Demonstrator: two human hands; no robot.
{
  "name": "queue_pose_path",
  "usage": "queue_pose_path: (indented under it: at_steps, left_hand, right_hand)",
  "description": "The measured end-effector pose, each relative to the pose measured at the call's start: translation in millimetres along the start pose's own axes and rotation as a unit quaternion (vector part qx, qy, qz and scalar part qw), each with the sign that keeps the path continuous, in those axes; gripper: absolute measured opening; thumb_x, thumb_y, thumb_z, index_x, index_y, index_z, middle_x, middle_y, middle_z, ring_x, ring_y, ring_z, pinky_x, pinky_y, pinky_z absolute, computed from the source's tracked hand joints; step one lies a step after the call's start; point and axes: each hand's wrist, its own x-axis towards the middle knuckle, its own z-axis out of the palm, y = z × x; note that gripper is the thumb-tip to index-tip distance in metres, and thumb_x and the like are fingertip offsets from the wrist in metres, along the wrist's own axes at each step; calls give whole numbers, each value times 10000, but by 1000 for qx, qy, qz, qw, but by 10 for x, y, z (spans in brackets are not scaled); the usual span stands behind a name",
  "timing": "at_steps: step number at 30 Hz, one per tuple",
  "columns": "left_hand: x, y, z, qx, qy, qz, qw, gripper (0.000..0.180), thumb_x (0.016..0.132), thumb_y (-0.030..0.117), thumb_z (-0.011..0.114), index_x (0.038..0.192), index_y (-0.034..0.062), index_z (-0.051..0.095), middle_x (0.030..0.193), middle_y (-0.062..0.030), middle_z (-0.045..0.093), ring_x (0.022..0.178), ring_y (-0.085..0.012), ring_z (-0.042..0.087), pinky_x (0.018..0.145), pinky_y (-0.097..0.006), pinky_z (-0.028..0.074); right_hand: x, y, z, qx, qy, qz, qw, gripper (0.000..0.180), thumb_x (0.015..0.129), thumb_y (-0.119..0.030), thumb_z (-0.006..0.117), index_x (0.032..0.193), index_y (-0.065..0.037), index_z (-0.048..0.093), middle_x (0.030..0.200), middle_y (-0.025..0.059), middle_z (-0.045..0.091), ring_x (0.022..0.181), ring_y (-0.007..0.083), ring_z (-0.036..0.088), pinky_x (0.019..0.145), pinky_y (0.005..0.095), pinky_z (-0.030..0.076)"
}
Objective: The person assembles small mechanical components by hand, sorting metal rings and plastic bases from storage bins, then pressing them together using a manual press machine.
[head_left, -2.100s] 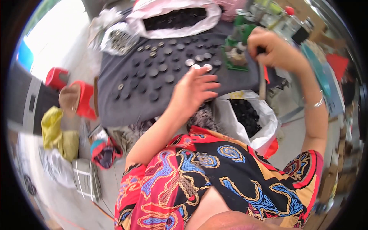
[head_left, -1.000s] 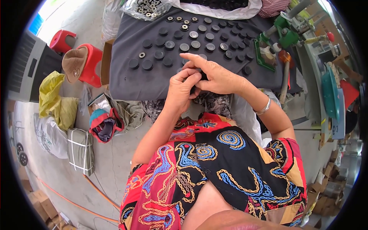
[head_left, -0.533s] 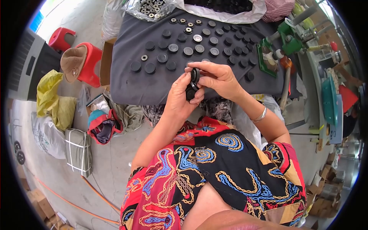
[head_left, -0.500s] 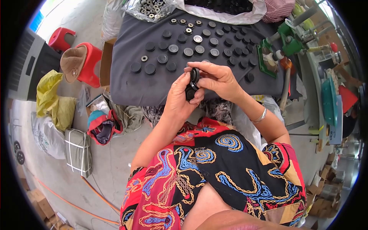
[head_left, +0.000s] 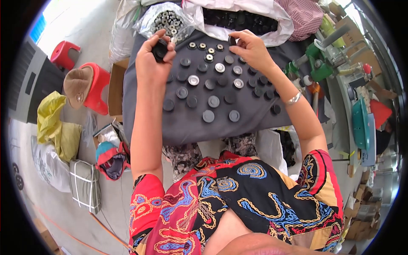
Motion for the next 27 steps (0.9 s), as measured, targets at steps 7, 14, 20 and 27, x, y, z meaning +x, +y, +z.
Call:
queue_pose_path:
  at_steps: [7,14,20,27]
  left_hand:
    - [209,-21,-296,-67,-100,3,993,236,950,183,514,1051,-29,540,896,-150,543,643,-178,444,428,-225,310]
    - [168,-125,-328,-67,-13,-19,997,183,920,144,571,995,-16,527,864,-149,542,650,-194,476,423,-226,313]
    - [175,-126,-282,-62,18,-21,998,159,928,88,512,1039,-22,539,844,-159,556,636,-226,521,430,-244,342]
    - [146,-199,-293,53,-20,-23,998,214,907,33,496,1106,-27,545,909,-178,574,684,-224,552,447,-239,371]
  right_hand:
    - [454,686,200,-211,-137,0,968,373,691,-138,680,1051,-47,646,981,176,625,912,338,614,805,391,489]
    - [669,797,428,-286,-189,8,939,382,700,-131,691,1070,-41,653,993,150,647,914,300,619,822,366,484]
    - [719,860,477,-299,-197,45,933,390,701,-161,703,1077,-66,666,1026,151,646,959,306,612,841,378,478]
    - [864,813,462,-293,-197,78,932,417,701,-202,736,1104,-122,671,1036,144,664,1002,303,616,869,409,463]
